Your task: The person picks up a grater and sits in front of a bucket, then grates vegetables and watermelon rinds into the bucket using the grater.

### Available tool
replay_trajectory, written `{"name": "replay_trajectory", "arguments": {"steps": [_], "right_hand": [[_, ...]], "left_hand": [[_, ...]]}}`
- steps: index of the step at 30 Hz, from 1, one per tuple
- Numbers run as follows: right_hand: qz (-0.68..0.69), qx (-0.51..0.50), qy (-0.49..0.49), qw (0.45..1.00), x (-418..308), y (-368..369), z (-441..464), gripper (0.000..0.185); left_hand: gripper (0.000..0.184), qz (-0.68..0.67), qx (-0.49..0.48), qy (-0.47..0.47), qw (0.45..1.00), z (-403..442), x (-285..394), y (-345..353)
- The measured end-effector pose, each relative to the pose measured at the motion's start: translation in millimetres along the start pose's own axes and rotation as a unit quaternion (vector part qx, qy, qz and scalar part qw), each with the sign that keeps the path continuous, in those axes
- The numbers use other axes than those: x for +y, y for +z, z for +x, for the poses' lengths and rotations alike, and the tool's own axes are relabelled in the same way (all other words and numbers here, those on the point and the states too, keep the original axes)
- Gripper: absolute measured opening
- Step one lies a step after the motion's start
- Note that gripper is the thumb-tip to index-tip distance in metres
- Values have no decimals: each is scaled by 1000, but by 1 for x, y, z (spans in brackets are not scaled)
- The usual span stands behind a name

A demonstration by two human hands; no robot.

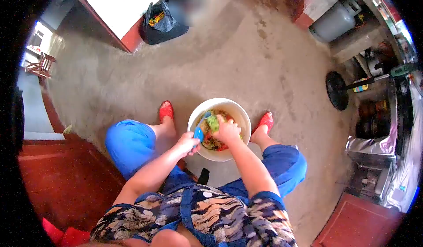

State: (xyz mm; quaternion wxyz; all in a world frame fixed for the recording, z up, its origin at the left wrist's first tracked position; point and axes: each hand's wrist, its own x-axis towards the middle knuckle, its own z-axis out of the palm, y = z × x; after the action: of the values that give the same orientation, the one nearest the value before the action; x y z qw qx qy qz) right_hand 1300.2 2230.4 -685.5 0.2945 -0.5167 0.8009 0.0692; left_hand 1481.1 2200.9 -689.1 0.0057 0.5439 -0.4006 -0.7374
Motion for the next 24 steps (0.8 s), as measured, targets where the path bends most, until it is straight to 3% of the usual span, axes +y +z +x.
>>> {"name": "replay_trajectory", "arguments": {"steps": [1, 3, 5, 7, 9, 14, 17, 21, 24], "right_hand": [[-24, 10, 45, 999, 5, 1, 17, 77], [29, -33, 39, 998, 18, -1, 31, 77], [-18, -39, 15, 999, 9, -23, 8, 78], [-45, -13, -106, 993, -4, -39, -32, 80], [-124, -21, -128, 984, -16, -40, -56, 79], [-70, -25, 60, 995, -16, -7, 26, 75], [-51, -49, 22, 997, -16, -12, 24, 76], [-100, -13, -138, 985, -11, -32, -42, 81], [-102, -17, -92, 990, -11, -19, -33, 82]], "left_hand": [[10, 10, -18, 7, 1000, -5, -5, 3], [12, 8, 14, 31, 999, -13, 0, -2], [15, 5, 7, 17, 1000, -7, 5, -8], [15, -12, 3, 22, 1000, 6, 6, -5], [15, -38, -2, 3, 999, 4, 12, -2], [11, 0, 7, 27, 1000, -8, 6, 2], [12, -5, 18, 35, 999, -4, 1, -10], [11, -23, 2, 7, 1000, 8, 4, -6], [10, -61, -8, 22, 998, 6, 5, -3]]}}
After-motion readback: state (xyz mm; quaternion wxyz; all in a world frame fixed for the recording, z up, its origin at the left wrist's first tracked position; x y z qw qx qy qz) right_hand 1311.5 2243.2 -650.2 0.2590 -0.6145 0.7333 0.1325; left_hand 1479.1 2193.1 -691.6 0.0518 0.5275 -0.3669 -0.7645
